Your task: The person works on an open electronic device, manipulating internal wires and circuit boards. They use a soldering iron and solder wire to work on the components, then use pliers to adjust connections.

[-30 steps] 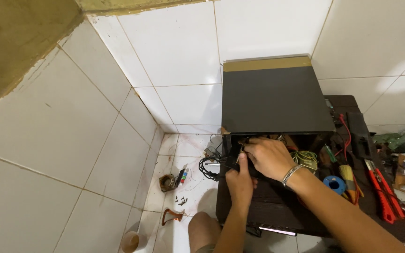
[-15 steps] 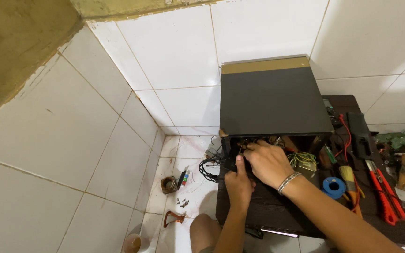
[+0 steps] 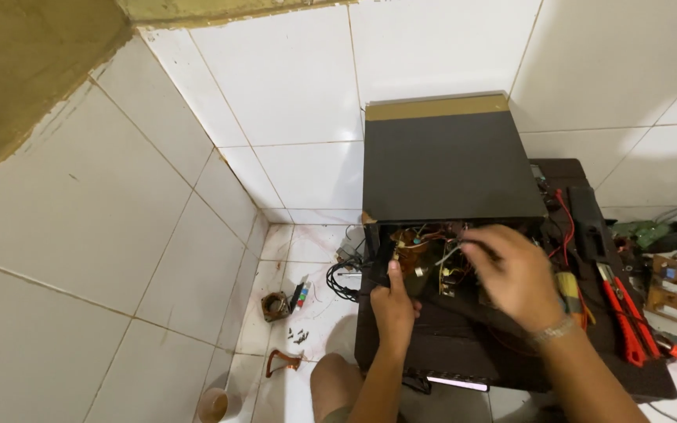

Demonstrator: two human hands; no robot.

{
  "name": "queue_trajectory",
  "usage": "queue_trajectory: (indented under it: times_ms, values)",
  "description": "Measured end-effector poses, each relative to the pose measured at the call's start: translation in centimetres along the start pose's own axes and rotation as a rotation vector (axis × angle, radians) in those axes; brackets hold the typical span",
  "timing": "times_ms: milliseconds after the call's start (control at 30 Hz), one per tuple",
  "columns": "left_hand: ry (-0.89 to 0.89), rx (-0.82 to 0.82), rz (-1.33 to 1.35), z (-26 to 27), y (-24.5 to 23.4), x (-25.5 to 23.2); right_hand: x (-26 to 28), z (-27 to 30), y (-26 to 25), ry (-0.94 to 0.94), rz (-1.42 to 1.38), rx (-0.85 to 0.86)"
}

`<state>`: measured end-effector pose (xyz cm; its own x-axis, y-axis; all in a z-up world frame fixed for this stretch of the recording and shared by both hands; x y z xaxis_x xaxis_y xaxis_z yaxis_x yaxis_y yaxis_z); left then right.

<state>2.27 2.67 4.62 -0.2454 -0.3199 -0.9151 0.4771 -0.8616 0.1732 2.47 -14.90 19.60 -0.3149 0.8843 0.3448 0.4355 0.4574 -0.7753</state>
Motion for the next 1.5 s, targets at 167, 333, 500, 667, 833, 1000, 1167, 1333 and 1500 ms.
queue_trajectory:
  times_ms: [167, 333, 500, 667, 833, 1000, 1167, 1333, 1500]
  values:
    - [-0.001, -0.017, 0.109, 2.3, -0.3, -1.2, -5.2, 5.4, -1.1, 0.397, 0.054, 0.002]
    - [0.023, -0.01, 0.109, 2.6, -0.4, -0.4, -6.7, 8.4, 0.2, 0.656, 0.054, 0.178]
    - [-0.01, -0.007, 0.145, 2.5, -0.9, 0.8, -3.6, 7.2, -0.1, 0.536, 0.09, 0.313]
    - [-0.07, 0.042, 0.196, 3.0, -1.3, -0.2, -3.9, 7.3, 2.4, 0.392, 0.257, 0.207]
    - [-0.057, 0.094, 0.179, 2.4, -1.7, 0.3, -3.9, 7.0, 3.7, 0.412, 0.303, 0.164]
    - [-0.068, 0.201, 0.351, 2.6, -2.2, 2.1, -4.7, 7.3, 4.4, 0.497, 0.205, 0.112]
    - [-0.005, 0.199, 0.301, 4.6, -2.2, 1.3, -4.5, 7.1, 3.6, 0.551, 0.007, 0.063]
    - [0.108, 0.223, 0.256, 5.3, -1.8, 0.6, -4.7, 6.5, 3.1, 0.555, -0.068, 0.043]
    - [0.05, 0.292, 0.307, 5.9, -1.1, -0.2, -3.5, 5.0, 1.3, 0.704, -0.153, 0.143]
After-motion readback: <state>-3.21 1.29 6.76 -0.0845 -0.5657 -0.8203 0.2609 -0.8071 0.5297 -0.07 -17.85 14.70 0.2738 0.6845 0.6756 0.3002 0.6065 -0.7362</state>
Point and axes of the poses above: each hand's wrist, its own z-axis away from the middle knuckle, its own y-axis out of the palm, x = y × z, the point moved 2 cm from there along -z, towards the middle knuckle, and after that the axes turned 13 degrees about z, right-handed, at the moved point
